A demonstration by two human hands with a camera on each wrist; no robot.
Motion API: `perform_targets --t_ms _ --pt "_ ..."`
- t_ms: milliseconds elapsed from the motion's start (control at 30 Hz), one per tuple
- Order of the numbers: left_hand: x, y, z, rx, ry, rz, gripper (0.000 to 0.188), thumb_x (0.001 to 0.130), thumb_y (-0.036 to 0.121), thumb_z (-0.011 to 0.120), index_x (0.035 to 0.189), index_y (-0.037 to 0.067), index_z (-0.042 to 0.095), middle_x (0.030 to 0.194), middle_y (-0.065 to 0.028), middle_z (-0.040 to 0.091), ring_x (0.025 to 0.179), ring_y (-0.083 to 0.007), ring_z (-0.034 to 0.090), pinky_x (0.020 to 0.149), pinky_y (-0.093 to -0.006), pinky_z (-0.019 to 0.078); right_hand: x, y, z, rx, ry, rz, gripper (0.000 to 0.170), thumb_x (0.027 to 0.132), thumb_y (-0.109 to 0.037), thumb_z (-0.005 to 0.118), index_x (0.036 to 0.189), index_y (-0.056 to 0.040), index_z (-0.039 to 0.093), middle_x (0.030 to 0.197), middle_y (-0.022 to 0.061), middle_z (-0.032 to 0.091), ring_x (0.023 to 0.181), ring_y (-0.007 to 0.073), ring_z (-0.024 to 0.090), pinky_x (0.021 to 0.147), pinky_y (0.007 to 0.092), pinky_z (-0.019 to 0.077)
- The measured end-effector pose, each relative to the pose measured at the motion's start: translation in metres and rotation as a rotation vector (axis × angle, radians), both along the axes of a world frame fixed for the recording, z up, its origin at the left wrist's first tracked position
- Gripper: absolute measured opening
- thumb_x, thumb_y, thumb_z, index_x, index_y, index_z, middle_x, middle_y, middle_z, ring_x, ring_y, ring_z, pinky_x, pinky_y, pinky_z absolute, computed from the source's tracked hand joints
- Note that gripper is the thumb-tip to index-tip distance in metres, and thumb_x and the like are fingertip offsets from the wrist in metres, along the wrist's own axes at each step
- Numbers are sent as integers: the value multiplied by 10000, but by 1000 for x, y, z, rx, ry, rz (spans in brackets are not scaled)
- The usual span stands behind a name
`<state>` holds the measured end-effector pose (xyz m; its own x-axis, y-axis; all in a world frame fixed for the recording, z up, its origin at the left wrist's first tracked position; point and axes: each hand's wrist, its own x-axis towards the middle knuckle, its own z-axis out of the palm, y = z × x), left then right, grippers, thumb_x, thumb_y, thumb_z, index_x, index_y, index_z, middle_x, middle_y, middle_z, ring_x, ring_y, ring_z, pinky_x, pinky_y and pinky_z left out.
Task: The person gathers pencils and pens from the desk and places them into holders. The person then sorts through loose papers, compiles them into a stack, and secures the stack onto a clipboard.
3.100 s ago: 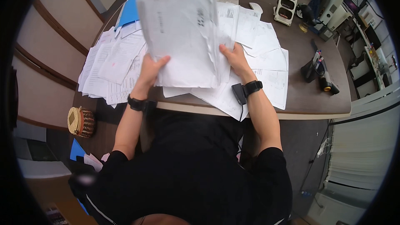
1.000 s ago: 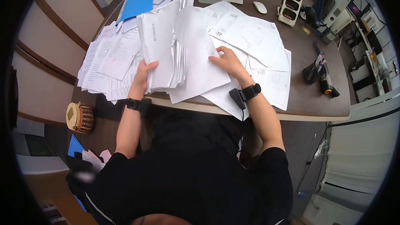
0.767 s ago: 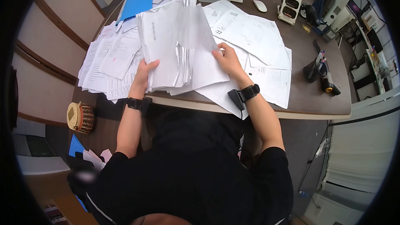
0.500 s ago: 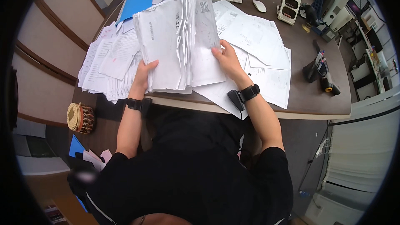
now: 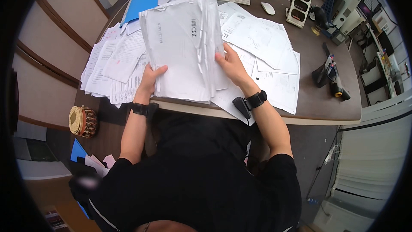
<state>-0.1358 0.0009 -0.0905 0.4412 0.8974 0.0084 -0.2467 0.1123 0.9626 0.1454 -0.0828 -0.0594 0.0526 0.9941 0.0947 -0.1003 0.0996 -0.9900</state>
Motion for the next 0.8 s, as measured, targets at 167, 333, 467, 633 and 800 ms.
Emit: perform_targets --t_ms 167,333,467,633,800 --pt "6 -5 4 96 34 -2 593 768 97 708 1271 -60 435 1132 -164 586 990 -221 600 856 -318 495 -16 -9 17 56 -132 -1 410 943 -52 465 1348 -23 403 1107 49 597 926 89 573 804 220 459" --pt "7 -6 5 94 32 -5 596 779 85 687 1292 -57 419 1165 -162 568 1049 -224 571 886 -313 475 -18 -11 22 155 -256 32 364 943 -115 483 1291 -12 461 1110 98 594 975 126 570 850 276 452" --pt "5 -3 -1 81 -11 59 617 802 58 649 1341 -31 361 1210 -161 536 1086 -226 547 896 -321 472 13 0 34 67 -304 -18 331 934 -250 558 1171 -21 530 885 90 644 870 130 611 715 271 484" --pt "2 2 -5 25 -73 101 626 815 38 625 1362 -9 322 1209 -157 532 1073 -233 556 896 -328 484 127 46 5 35 -724 -354 398 859 -267 647 1162 -36 531 1005 139 655 883 218 644 738 314 502" --pt "-3 6 -1 -99 -278 75 546 832 27 595 1323 -5 357 1198 -164 536 1046 -261 583 885 -366 510 214 71 -10 -336 -1281 -607 772 739 -453 713 1345 -90 403 1296 188 517 1209 336 485 1008 512 338"
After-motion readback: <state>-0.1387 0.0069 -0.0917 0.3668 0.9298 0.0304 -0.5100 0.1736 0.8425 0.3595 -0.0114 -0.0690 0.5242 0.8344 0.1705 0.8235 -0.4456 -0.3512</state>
